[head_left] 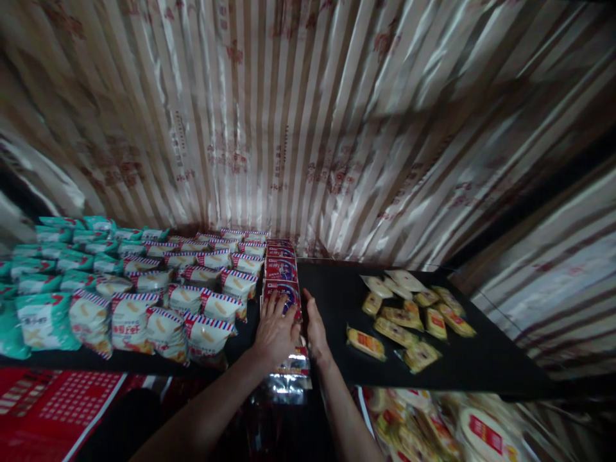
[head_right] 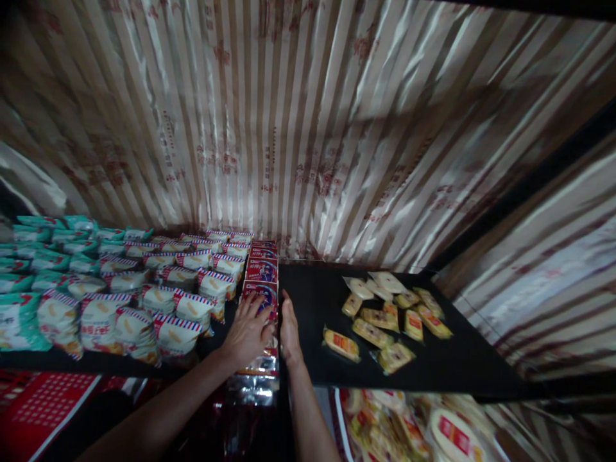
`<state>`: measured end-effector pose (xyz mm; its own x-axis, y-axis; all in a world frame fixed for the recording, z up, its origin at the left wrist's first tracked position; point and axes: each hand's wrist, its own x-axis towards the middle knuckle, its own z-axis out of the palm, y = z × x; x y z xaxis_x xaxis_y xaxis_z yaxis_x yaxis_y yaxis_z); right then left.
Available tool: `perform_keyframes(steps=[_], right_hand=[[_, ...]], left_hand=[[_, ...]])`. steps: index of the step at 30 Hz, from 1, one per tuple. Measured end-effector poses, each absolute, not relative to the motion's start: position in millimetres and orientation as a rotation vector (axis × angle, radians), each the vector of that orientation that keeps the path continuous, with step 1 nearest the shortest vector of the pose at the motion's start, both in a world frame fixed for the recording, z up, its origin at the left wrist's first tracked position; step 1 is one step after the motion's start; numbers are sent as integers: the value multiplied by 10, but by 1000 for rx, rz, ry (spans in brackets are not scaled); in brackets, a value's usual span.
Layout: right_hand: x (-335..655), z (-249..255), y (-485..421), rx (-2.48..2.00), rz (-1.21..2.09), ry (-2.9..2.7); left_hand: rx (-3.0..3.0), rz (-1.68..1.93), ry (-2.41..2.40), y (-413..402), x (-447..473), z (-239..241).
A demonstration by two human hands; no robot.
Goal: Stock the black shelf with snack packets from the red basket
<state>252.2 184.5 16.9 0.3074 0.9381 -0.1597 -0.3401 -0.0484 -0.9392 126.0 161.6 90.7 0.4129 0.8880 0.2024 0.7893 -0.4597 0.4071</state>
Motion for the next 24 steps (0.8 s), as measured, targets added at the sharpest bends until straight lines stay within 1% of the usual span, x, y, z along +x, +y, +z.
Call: perform_keyframes(steps=[6, 12, 19, 24], right_hand=[[2566, 255, 2008, -1043, 1227, -586], [2583, 363, 2193, -1060, 1169, -602], [2671, 366, 2553, -1052, 1179, -623], [2660, 245, 2690, -1084, 1188, -636]], left_hand=[[2378, 668, 1516, 1635, 1329, 1042], [2424, 691, 1579, 1821, 1423, 1078], [2411, 616, 1723, 1971, 1539, 956], [2375, 628, 1767, 1992, 1570, 833]])
